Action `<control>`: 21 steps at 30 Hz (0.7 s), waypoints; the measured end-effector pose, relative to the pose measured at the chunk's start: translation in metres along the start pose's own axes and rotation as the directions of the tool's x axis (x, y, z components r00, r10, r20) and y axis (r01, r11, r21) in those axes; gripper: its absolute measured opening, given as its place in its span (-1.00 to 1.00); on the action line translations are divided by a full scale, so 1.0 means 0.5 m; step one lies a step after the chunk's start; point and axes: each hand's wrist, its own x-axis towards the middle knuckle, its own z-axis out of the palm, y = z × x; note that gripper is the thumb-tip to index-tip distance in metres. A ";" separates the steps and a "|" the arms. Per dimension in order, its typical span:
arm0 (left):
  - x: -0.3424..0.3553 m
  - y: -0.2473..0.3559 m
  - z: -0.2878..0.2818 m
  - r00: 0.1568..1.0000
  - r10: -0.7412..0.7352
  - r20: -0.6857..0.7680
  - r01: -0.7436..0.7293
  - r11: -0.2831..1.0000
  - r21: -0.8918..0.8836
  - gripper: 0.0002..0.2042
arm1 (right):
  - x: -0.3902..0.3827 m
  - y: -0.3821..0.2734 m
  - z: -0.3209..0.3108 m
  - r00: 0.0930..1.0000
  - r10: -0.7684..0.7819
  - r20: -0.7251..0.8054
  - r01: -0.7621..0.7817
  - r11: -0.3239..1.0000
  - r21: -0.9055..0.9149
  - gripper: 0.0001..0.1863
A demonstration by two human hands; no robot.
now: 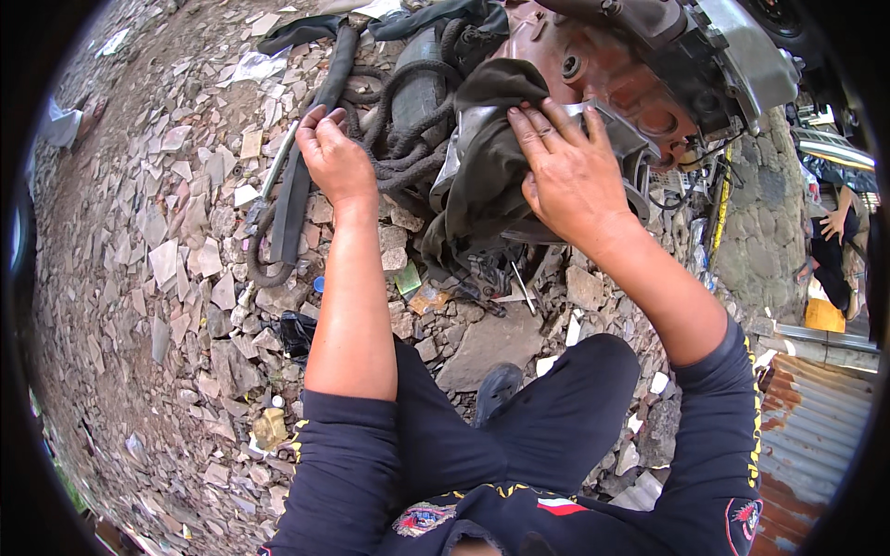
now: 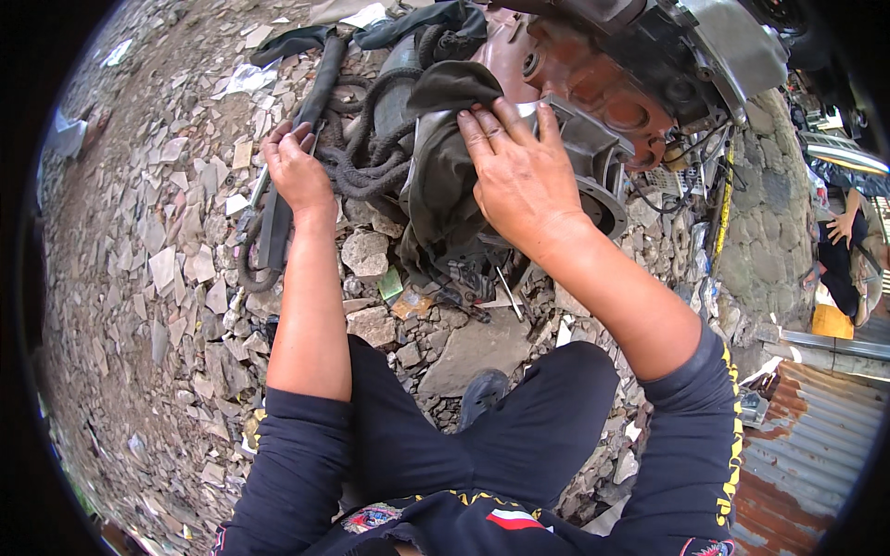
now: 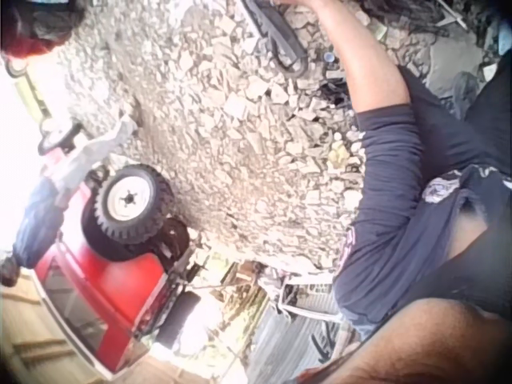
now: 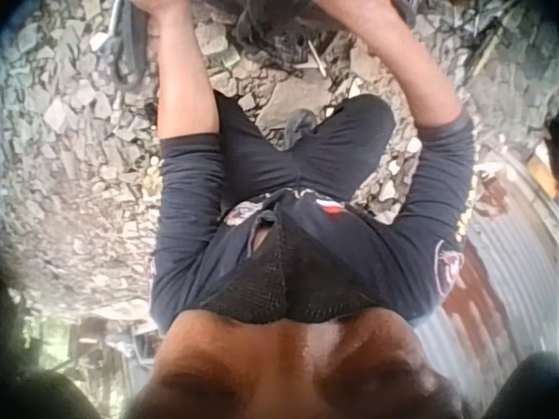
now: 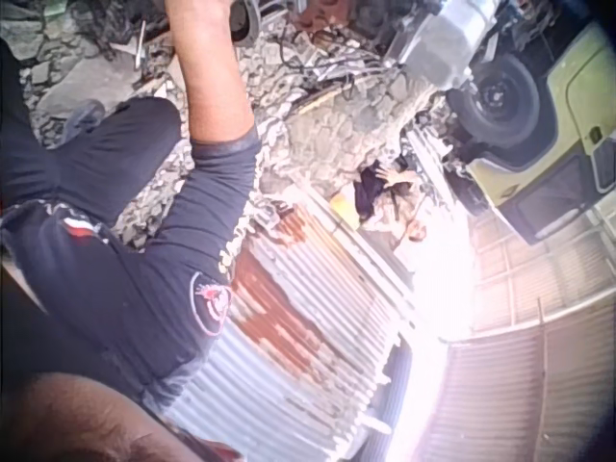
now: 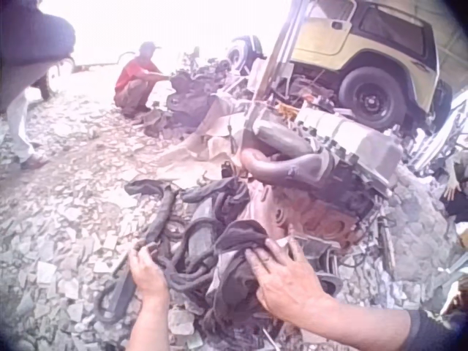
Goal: The person wipes the rim of an engine component with a cloth and uses a screwdriver to scrape debris from the engine block.
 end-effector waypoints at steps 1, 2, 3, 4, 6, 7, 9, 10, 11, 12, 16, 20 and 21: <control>-0.002 -0.006 0.004 1.000 -0.010 0.015 0.010 1.000 0.001 -0.74 | 0.002 0.003 -0.008 1.000 -0.010 0.013 0.011 1.000 -0.005 -0.34; -0.006 -0.012 0.010 0.999 -0.024 0.023 0.024 1.000 0.000 -0.75 | 0.005 0.006 -0.013 0.999 -0.021 0.025 0.021 1.000 -0.008 -0.39; -0.016 -0.019 0.016 0.999 -0.040 0.031 0.040 0.999 0.004 -0.75 | 0.006 0.006 -0.011 0.999 -0.031 0.039 0.031 0.999 -0.007 -0.43; -0.024 -0.023 0.019 0.998 -0.055 0.039 0.055 0.998 0.008 -0.75 | 0.008 0.002 -0.003 0.999 -0.041 -0.023 0.041 0.999 -0.014 -0.49; -0.032 -0.037 0.026 0.998 -0.052 0.045 0.051 0.999 0.019 -0.76 | 0.011 0.001 -0.005 1.000 0.015 0.023 -0.016 0.999 0.033 -0.52; -0.035 -0.043 0.031 0.998 -0.051 0.049 0.050 0.999 0.021 -0.76 | 0.009 0.002 -0.008 0.998 0.043 0.046 -0.045 0.998 0.052 -0.53; -0.042 -0.054 0.037 0.994 -0.092 0.057 0.092 0.996 0.003 -0.75 | -0.005 0.000 -0.008 0.996 0.068 0.062 -0.072 0.995 0.064 -0.55; -0.044 -0.059 0.036 0.993 -0.095 0.071 0.094 0.995 0.018 -0.74 | -0.012 -0.003 -0.010 0.995 0.079 0.067 -0.084 0.994 0.073 -0.55; -0.045 -0.063 0.034 0.992 -0.098 0.085 0.095 0.995 0.033 -0.73 | -0.021 -0.009 -0.017 0.993 0.085 0.081 -0.094 0.990 0.104 -0.55; -0.047 -0.066 0.036 0.991 -0.102 0.089 0.099 0.994 0.037 -0.73 | -0.031 -0.012 -0.027 0.992 0.092 0.091 -0.104 0.986 0.134 -0.54; -0.069 -0.076 0.042 0.983 -0.158 0.094 0.153 0.987 0.055 -0.74 | -0.028 -0.010 -0.010 0.987 0.153 0.046 -0.155 0.986 0.068 -0.51; -0.081 -0.079 0.047 0.985 -0.120 0.128 0.115 0.992 0.044 -0.74 | -0.035 -0.036 0.016 0.983 0.180 -0.030 -0.181 0.983 -0.031 -0.54; -0.082 -0.075 0.048 0.984 -0.118 0.133 0.113 0.993 0.043 -0.75 | -0.040 -0.031 0.020 0.981 0.180 -0.075 -0.183 0.983 -0.028 -0.55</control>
